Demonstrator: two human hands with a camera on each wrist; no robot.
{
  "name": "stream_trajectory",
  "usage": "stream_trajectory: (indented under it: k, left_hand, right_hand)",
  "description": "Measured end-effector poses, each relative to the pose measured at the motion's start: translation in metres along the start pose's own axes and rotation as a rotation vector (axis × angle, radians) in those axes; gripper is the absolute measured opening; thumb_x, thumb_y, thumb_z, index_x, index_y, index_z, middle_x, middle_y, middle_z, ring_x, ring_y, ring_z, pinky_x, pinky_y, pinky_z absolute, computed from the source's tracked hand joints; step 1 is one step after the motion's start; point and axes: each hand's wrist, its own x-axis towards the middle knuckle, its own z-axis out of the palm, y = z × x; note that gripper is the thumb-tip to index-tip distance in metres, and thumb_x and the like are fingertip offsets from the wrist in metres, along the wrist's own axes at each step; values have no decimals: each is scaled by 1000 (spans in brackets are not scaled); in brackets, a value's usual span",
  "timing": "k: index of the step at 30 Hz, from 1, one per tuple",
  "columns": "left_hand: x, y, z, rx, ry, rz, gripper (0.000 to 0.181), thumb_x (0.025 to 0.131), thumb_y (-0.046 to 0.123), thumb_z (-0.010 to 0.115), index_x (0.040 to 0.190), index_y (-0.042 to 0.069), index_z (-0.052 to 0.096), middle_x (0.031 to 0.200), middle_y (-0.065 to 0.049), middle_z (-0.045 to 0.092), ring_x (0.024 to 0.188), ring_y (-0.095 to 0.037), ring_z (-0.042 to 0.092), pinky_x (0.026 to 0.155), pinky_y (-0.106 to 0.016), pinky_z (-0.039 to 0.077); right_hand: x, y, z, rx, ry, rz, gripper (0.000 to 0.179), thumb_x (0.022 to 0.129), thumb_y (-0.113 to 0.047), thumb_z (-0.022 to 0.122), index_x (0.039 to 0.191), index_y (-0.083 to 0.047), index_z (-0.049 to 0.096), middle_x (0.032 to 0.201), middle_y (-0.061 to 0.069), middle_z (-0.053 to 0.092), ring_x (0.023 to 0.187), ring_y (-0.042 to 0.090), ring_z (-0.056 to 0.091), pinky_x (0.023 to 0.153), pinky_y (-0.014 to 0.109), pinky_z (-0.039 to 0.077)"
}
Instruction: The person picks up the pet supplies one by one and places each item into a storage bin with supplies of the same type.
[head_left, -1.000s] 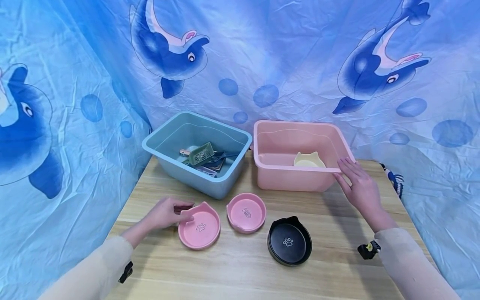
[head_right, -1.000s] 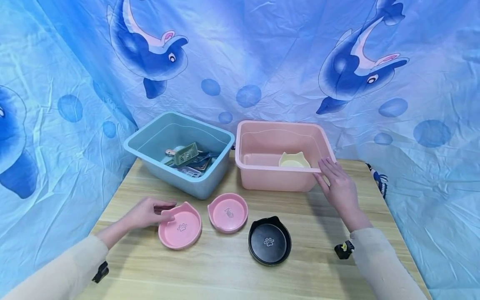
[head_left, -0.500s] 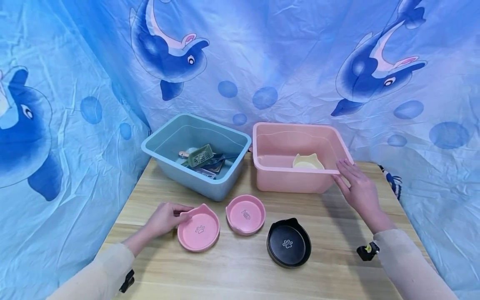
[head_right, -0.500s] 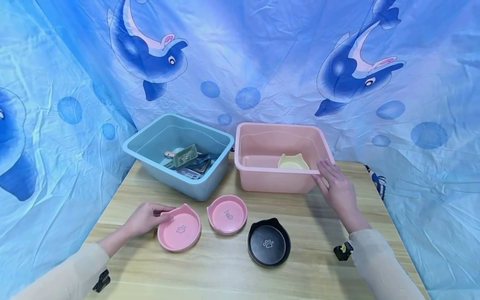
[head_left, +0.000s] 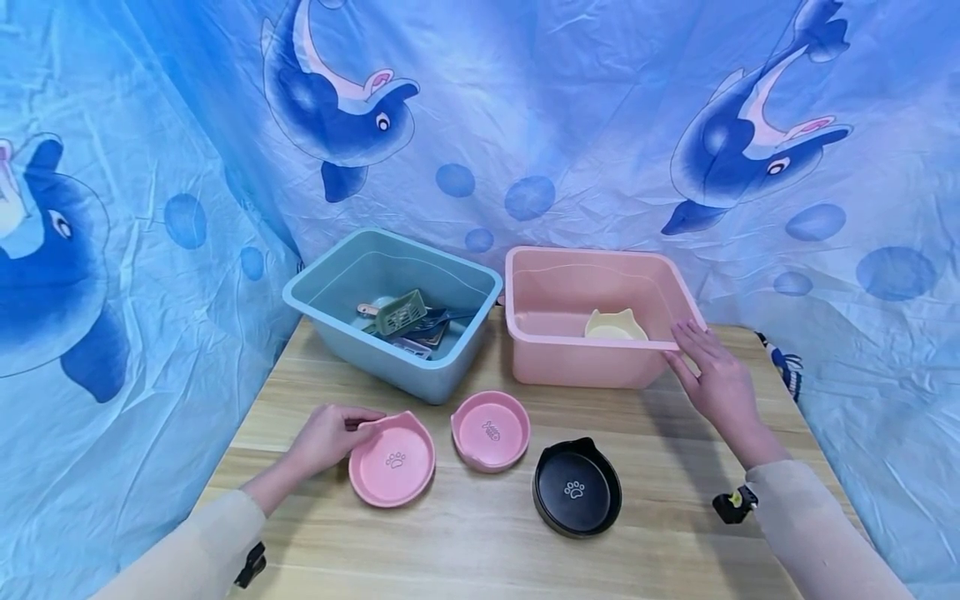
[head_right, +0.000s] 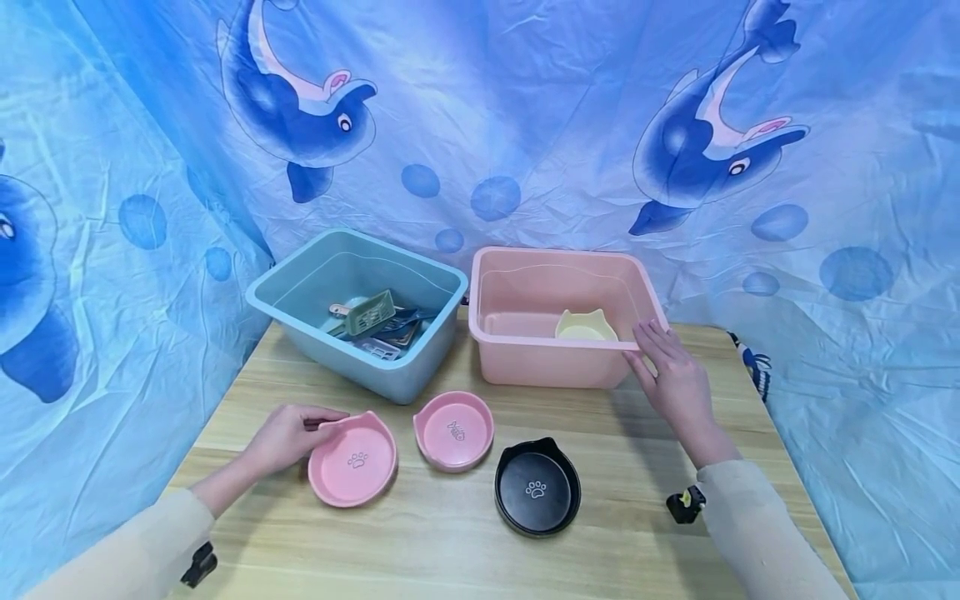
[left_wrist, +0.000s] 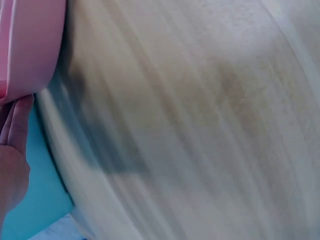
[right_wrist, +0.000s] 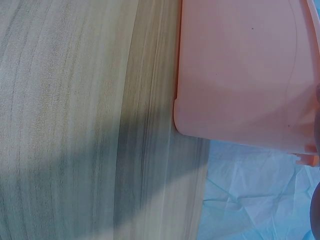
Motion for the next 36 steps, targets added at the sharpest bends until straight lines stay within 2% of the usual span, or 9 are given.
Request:
stream_trajectory:
  k: [5, 10, 13, 16, 21, 24, 28, 32, 36]
  left_hand:
    - [-2, 13, -13, 20, -11, 18, 21, 97, 13, 80, 117, 9, 83, 112, -9, 82, 107, -28, 78, 87, -38, 66]
    - [-2, 32, -35, 23, -12, 55, 19, 95, 14, 82, 114, 11, 84, 104, -3, 83, 92, -14, 76, 75, -25, 64]
    - [-1, 50, -55, 31, -21, 90, 18, 95, 12, 83, 113, 11, 85, 99, 0, 82, 81, -7, 69, 67, -21, 60]
    - [1, 72, -77, 43, -31, 139, 17, 94, 11, 83, 111, 10, 85, 98, 1, 82, 78, -3, 67, 65, -21, 58]
    - [7, 107, -108, 93, -23, 211, 15, 94, 11, 84, 109, 11, 86, 93, 2, 82, 69, -2, 64, 58, -20, 54]
    - [16, 128, -122, 119, -35, 219, 16, 93, 11, 84, 109, 12, 86, 86, 3, 81, 62, -5, 57, 53, -21, 46]
    - [33, 157, -137, 130, -58, 214, 19, 94, 10, 84, 112, 13, 86, 87, 2, 81, 65, -12, 57, 51, -23, 43]
    - [57, 179, -140, 137, -57, 229, 20, 94, 11, 83, 114, 13, 85, 94, -1, 83, 69, -17, 60, 52, -25, 43]
    - [81, 191, -139, 136, -53, 257, 20, 94, 14, 84, 114, 14, 85, 97, -2, 83, 67, -17, 59, 53, -25, 40]
  right_hand:
    - [0, 0, 0, 8, 7, -1, 59, 88, -12, 86, 142, -2, 66, 141, 21, 67, 131, 44, 64, 118, 56, 45]
    - [1, 2, 0, 26, 52, -41, 56, 86, -8, 86, 138, 3, 69, 138, 23, 68, 128, 46, 66, 115, 60, 48]
    - [2, 2, 1, 33, 71, -57, 55, 85, -7, 86, 136, 4, 69, 137, 23, 69, 126, 46, 67, 111, 64, 50]
    - [1, 2, 1, 33, 72, -56, 56, 84, -7, 87, 136, 3, 70, 136, 22, 70, 126, 46, 67, 109, 65, 51]
    - [1, 2, 1, 29, 69, -57, 54, 85, -7, 87, 136, 3, 70, 136, 23, 70, 127, 46, 66, 111, 63, 50]
    - [0, 3, 1, 30, 78, -61, 54, 85, -7, 86, 135, 3, 70, 136, 23, 70, 127, 46, 66, 113, 61, 49]
    - [0, 3, 2, 32, 91, -78, 54, 84, -8, 85, 134, 4, 71, 135, 24, 70, 125, 46, 67, 112, 61, 49]
    - [0, 5, 2, 24, 95, -92, 52, 84, -8, 84, 133, 5, 71, 133, 25, 70, 124, 47, 67, 108, 65, 51]
    - [1, 5, 3, 17, 86, -90, 52, 85, -9, 84, 133, 5, 71, 134, 25, 70, 125, 47, 67, 107, 65, 52]
